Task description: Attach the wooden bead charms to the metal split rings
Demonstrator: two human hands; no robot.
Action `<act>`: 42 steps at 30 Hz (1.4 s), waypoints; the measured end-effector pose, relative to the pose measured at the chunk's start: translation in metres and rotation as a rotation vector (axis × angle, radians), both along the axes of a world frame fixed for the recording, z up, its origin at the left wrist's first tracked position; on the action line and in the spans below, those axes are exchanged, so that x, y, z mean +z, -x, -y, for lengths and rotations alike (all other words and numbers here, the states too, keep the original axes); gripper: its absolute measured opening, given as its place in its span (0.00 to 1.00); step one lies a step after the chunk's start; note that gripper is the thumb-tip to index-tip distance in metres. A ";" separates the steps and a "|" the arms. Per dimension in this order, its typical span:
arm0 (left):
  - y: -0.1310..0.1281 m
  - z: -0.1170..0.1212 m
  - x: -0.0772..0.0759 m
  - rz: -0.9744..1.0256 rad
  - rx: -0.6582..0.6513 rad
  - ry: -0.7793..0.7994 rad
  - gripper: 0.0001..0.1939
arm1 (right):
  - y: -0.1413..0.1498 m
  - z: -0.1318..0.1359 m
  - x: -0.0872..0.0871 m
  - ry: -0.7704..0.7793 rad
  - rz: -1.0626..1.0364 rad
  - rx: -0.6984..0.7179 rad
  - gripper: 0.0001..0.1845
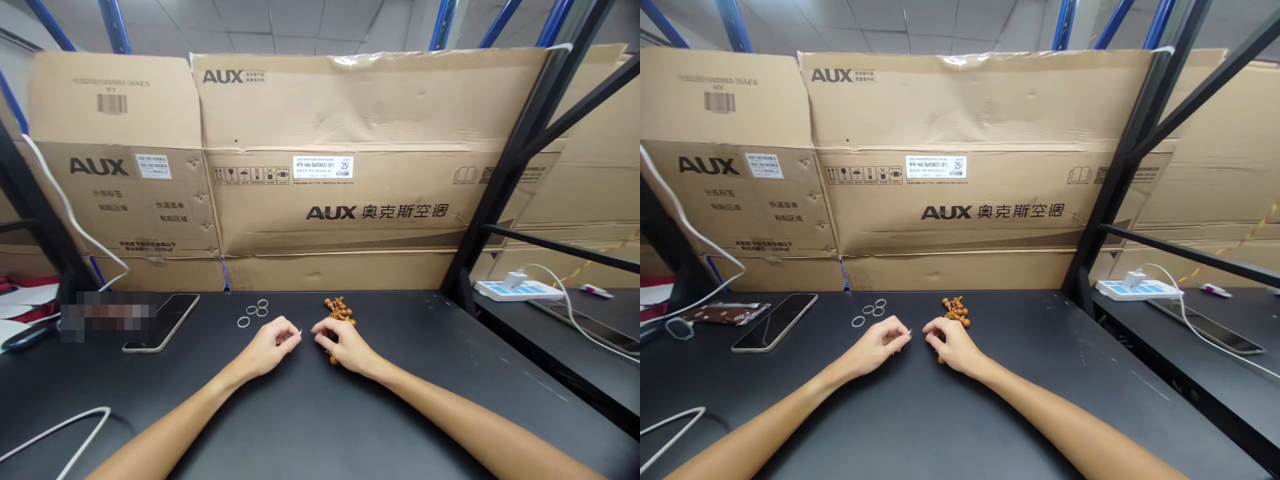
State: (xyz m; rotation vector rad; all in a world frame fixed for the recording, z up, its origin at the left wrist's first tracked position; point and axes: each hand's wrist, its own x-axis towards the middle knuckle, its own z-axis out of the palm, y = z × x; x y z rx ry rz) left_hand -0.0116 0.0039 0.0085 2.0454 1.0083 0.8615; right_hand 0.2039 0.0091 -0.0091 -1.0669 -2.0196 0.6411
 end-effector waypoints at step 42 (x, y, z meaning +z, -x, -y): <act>0.012 -0.011 0.002 -0.234 0.116 -0.256 0.10 | -0.006 -0.003 0.006 -0.221 0.148 -0.134 0.07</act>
